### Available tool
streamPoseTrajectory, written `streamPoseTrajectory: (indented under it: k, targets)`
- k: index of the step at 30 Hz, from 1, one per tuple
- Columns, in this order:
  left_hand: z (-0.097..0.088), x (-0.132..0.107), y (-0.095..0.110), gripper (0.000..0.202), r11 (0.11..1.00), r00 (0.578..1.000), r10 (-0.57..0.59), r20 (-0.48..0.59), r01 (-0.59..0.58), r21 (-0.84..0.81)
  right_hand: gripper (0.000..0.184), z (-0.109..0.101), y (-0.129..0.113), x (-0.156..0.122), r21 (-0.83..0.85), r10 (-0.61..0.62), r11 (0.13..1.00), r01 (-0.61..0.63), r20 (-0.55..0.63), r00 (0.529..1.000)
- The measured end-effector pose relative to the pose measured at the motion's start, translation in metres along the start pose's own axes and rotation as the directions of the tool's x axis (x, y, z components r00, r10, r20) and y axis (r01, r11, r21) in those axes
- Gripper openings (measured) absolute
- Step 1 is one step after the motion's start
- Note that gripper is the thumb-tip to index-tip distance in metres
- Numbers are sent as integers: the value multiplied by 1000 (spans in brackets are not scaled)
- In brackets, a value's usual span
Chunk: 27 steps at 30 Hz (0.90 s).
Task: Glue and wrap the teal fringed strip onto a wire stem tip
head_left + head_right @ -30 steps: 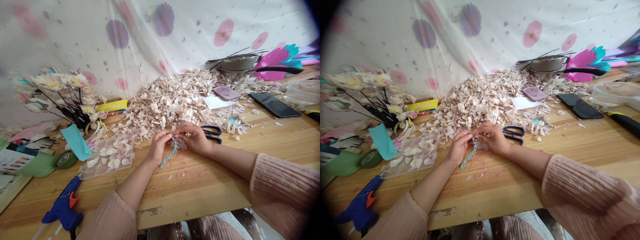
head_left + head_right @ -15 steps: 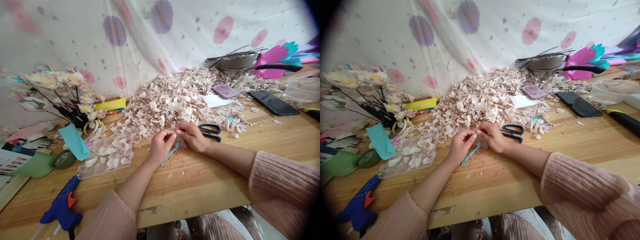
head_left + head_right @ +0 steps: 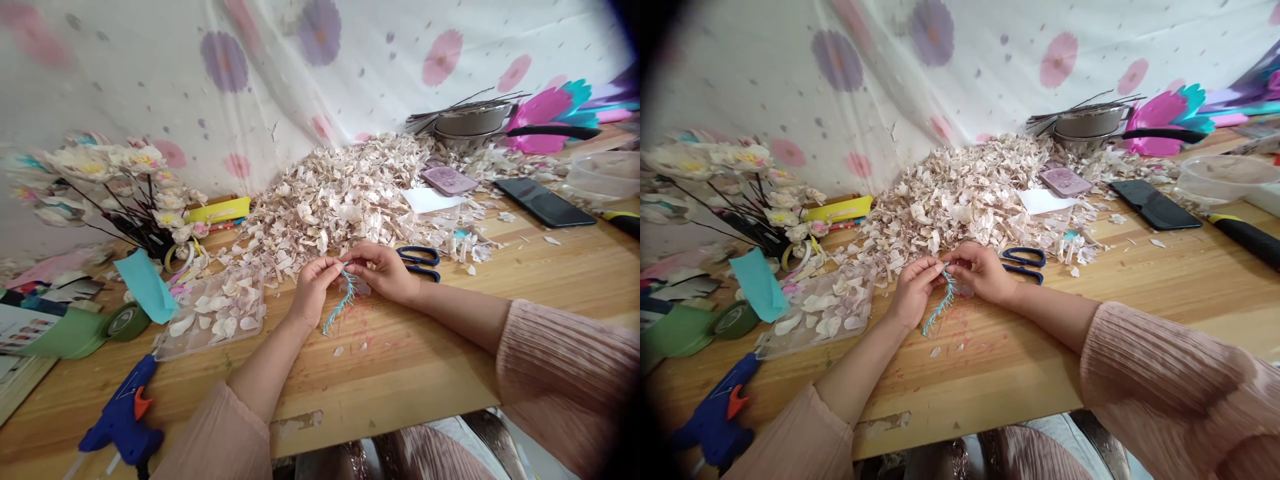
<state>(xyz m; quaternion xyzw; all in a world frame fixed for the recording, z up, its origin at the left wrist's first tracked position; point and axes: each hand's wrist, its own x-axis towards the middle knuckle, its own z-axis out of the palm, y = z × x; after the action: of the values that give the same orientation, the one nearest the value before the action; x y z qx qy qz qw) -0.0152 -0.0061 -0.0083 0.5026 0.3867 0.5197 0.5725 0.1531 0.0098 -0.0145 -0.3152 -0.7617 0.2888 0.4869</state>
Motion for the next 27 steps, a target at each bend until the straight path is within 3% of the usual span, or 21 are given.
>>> streamPoseTrajectory:
  k: [11,27]
  targets:
    - [3,-1,3,11,999,1000,-26,-1,26,-28,22,-1,0,2,-11,-22,1000,22,-48,999]
    - [3,-2,0,14,981,996,82,29,-85,176,29,1,-4,1,-125,1,992,-12,-86,996]
